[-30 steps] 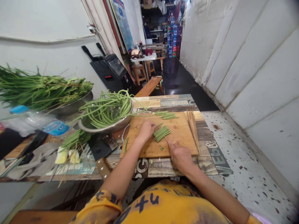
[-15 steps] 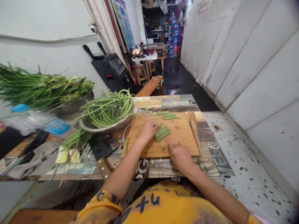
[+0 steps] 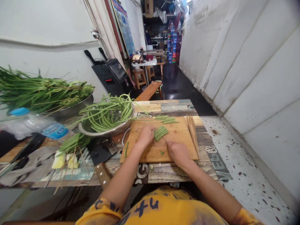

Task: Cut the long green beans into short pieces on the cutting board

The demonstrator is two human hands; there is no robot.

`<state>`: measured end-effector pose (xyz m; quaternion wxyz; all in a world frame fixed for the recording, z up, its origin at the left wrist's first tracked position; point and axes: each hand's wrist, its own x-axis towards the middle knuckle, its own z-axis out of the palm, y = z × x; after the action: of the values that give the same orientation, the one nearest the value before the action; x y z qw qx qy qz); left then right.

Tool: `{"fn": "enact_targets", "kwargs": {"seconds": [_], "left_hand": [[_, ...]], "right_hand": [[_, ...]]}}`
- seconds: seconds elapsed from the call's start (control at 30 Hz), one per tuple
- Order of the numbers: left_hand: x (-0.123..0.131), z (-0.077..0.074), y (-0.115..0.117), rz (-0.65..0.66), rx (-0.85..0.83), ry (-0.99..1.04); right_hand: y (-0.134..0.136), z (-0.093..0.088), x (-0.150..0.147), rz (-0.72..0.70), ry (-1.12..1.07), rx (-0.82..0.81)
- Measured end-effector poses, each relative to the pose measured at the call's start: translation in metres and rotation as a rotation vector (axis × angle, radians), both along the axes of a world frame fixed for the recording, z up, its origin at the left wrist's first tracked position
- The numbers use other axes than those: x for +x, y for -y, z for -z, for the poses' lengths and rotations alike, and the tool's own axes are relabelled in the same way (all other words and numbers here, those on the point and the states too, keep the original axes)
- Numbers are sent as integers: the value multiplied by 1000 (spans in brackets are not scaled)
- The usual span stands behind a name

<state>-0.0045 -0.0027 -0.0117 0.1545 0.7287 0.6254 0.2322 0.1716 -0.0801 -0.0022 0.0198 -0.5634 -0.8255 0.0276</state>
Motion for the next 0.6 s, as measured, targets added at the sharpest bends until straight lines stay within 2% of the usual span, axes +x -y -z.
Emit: {"fn": "enact_targets", "kwargs": {"seconds": [0.17,0.33,0.47,0.6], "left_hand": [[-5,-10,17,-177,51,90],[-6,-13,30,-214,-9,275],[4,-10,38,-261,-103,592],[5,-13,56,-290,-193,896]], "right_hand": [[16,5,13,31,-73,81],[31,16,24,35,-175,163],[41,25,24,-9,-264,284],[49,34,23,-139,-345,414]]}}
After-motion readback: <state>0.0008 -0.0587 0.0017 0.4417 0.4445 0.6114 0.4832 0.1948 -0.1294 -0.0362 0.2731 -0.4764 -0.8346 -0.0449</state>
